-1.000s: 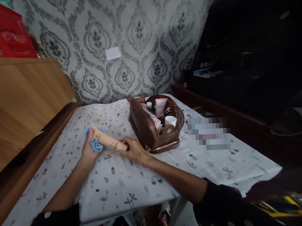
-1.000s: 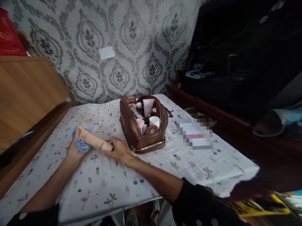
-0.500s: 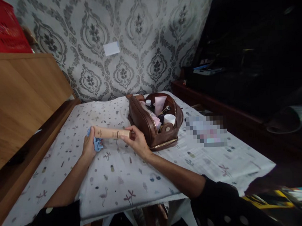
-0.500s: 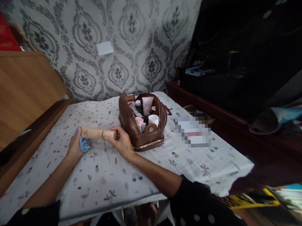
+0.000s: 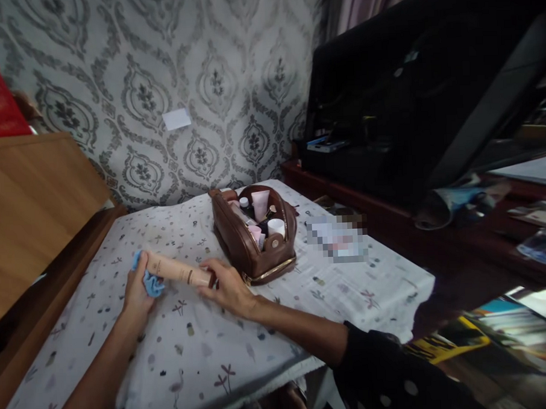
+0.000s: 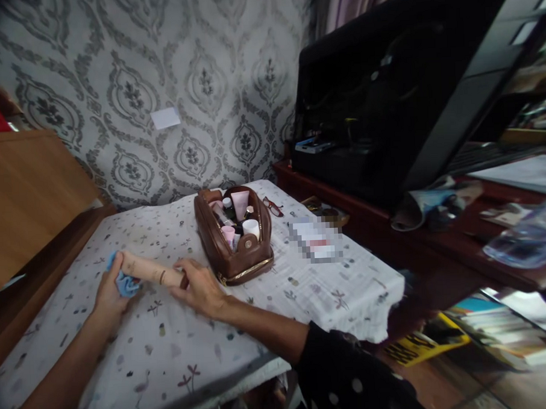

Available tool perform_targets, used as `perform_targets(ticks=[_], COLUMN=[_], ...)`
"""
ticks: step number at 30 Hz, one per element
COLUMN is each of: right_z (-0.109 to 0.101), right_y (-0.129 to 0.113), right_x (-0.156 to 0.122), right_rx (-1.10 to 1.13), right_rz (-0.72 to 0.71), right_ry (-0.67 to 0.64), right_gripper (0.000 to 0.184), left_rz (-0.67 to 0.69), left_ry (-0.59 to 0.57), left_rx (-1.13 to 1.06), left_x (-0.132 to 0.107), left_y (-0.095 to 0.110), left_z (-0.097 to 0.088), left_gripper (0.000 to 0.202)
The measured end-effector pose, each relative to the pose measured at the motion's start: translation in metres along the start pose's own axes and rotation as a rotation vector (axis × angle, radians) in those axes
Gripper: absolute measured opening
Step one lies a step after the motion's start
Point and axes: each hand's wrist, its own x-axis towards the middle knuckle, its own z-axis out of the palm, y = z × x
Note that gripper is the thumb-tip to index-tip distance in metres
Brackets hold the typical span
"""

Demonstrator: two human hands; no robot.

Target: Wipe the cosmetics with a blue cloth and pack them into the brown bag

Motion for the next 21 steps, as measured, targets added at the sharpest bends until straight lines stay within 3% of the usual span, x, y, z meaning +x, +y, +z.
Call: perform_targets(ticks=[5,8,13,17,21], right_z=[-0.026,-0.053,-0.105,-0.139,-0.158], right_y=[-0.028,-0.042,-0.048,-0.044,-0.038], right_x=[-0.019,-0.024,-0.019,-0.014,-0.005], right_rx=[-0.097,-0.126,-0.194,-0.302,-0.545], right_rz=[-0.054,-0.118,-0.167,-0.118,-0.004], right_ry=[-0.044,0.063,0.308,0.453,0.48], right_gripper=[0.048,0.039,0.029,0.026,0.026], left_rz=[0.091,0.119,0.156,0.191,0.225], left_ry=[-0.11,-0.217,-0.374,-0.418,-0.408], left_rx=[0.019,0.03,-0.069,-0.031,0.107], left_x=[-0.009,-0.016,-0.025,-0.028,-0.032], left_y=[0.022,0.035,0.049,0.043,0.025], left_z=[0.025,0.054,0.117,0.15,0.155], left_gripper=[0.052,0.049,0.047,0.045,0.043])
